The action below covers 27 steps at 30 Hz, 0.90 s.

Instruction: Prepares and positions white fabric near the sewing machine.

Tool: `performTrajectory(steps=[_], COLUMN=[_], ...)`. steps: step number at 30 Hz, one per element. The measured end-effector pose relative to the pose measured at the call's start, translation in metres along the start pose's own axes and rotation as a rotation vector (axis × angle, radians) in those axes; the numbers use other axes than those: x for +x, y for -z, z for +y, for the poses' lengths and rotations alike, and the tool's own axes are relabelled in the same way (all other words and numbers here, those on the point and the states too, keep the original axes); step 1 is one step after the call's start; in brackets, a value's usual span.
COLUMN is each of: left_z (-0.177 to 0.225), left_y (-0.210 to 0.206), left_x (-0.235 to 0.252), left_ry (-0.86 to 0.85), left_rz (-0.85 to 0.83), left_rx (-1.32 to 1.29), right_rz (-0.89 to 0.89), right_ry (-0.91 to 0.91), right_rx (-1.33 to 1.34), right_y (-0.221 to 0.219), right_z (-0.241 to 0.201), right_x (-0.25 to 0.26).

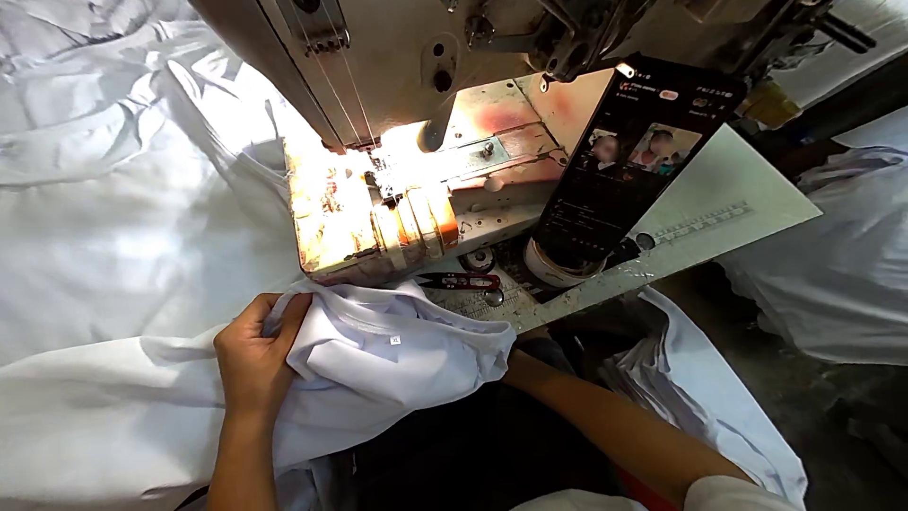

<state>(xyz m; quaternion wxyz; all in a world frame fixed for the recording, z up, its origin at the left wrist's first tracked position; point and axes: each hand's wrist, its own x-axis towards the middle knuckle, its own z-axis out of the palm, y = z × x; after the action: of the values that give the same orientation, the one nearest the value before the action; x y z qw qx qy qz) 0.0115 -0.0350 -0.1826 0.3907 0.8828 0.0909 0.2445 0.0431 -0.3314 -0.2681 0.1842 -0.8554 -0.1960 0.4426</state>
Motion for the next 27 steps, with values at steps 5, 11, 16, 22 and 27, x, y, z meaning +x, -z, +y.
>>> performTrajectory(steps=[5,11,16,22,27], left_z=[0.001,0.0,0.0,-0.001,0.0], left_y=[0.0,0.0,0.0,-0.001,0.0], left_x=[0.0,-0.001,-0.001,-0.001,-0.001], left_ry=[-0.005,0.01,0.02,0.013,0.013], left_rz=[0.006,0.007,0.01,0.009,0.008], left_rx=[-0.017,-0.013,-0.032,-0.033,-0.042], right_rz=[0.093,-0.015,-0.06,-0.048,-0.063], right_ry=[-0.089,0.031,-0.024,-0.065,-0.112], right_rx=[0.161,-0.014,-0.022,0.014,0.074], right_y=[0.01,-0.011,-0.007,0.005,0.014], right_z=[-0.019,0.003,0.002,-0.011,-0.017], right_x=[-0.012,0.014,0.021,0.005,-0.002])
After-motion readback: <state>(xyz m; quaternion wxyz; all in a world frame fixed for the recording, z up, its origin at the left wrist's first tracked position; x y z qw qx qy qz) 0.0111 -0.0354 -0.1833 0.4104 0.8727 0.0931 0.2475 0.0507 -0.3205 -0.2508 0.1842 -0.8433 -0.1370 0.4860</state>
